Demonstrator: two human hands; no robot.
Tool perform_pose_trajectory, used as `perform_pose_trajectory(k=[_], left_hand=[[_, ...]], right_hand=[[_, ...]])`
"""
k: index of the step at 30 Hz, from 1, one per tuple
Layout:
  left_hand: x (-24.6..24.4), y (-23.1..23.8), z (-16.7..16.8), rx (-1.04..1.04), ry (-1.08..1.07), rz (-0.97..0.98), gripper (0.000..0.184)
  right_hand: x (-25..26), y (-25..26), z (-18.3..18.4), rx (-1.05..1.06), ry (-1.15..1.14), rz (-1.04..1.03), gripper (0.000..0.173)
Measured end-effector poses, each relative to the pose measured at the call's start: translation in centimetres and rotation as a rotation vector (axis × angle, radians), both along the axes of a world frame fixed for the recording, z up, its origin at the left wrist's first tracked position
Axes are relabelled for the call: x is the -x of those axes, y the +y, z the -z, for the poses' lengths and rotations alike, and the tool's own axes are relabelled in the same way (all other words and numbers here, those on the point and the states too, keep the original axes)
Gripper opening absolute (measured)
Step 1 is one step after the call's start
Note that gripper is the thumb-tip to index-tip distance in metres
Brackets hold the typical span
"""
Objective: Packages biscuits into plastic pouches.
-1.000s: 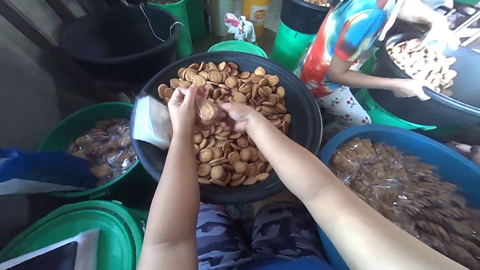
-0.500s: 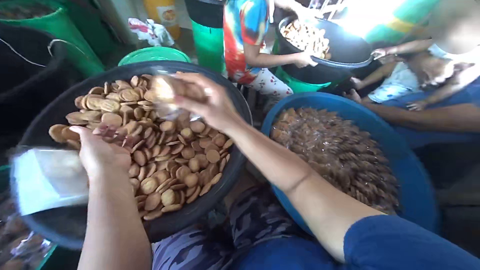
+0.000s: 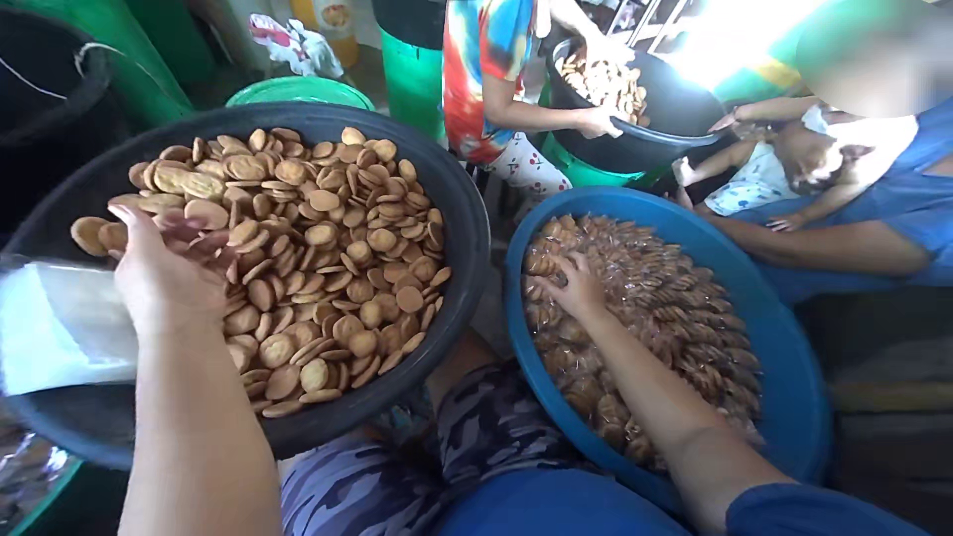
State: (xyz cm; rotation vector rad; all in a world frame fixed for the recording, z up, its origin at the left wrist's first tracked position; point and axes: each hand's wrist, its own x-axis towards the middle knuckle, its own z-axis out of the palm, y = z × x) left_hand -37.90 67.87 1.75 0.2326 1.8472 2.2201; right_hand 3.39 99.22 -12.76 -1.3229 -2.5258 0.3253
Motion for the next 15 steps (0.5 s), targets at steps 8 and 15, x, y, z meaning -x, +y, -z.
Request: perform_pose_trajectory(k=[8,15], left_hand=[[2.3,-8.7,-2.6,1.106,0.46,-0.069,0.066],[1.9,-12.4,-1.4,1.714,0.665,-0.186,0.055]], right_hand=[[0.3,1.6,3.8,0.006,0.049,-0.151,0.075],[0.4,1.6,4.4,0.056,0.12,-0.131,0.072]])
